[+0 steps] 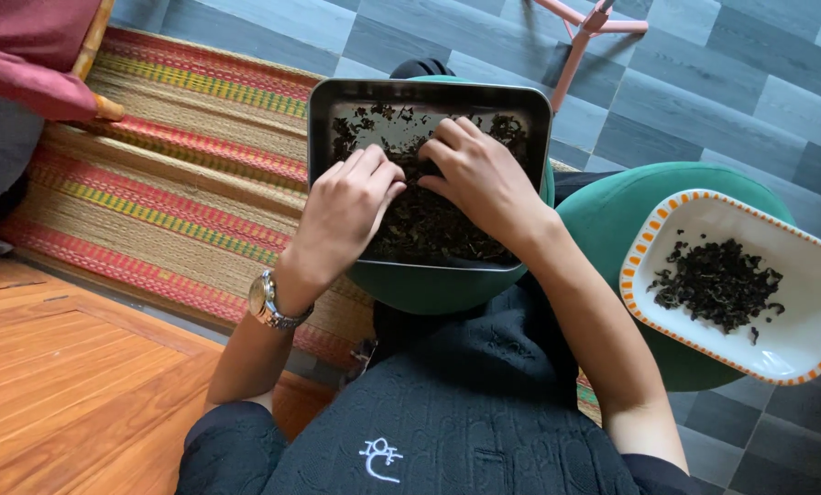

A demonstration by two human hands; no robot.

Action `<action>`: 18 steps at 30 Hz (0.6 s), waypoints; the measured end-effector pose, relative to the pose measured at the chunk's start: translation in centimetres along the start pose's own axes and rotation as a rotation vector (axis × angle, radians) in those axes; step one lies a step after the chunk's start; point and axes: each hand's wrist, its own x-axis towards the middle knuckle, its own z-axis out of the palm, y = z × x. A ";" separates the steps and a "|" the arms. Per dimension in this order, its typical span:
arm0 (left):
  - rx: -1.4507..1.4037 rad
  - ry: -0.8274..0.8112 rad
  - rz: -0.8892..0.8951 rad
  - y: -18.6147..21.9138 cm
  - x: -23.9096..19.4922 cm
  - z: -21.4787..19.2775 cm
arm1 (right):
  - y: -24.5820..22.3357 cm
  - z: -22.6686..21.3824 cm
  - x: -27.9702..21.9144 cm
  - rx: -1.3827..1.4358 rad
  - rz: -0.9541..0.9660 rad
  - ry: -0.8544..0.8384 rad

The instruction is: Sorting dried tea leaves by hand, picking out stems or debris and placing them into a separate bowl.

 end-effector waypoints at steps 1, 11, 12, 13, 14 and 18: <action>0.019 0.005 -0.005 0.0 -0.3 0.2 | 0.0 0.2 0.1 -0.014 -0.001 -0.011; -0.074 -0.009 0.003 0.1 0.9 -0.6 | 0.3 -0.8 -1.0 0.149 0.027 0.111; -0.145 -0.005 -0.008 0.6 1.1 -1.0 | 0.3 -1.1 -1.1 0.216 0.041 0.146; -0.216 0.000 -0.018 1.0 1.5 -1.5 | 0.3 -1.4 -1.2 0.282 0.056 0.181; -0.216 0.000 -0.014 1.4 1.9 -2.0 | 0.2 -1.6 -1.4 0.279 0.058 0.184; -0.712 0.144 -0.108 3.5 2.7 -2.0 | -0.1 -2.2 -2.8 0.471 0.115 0.382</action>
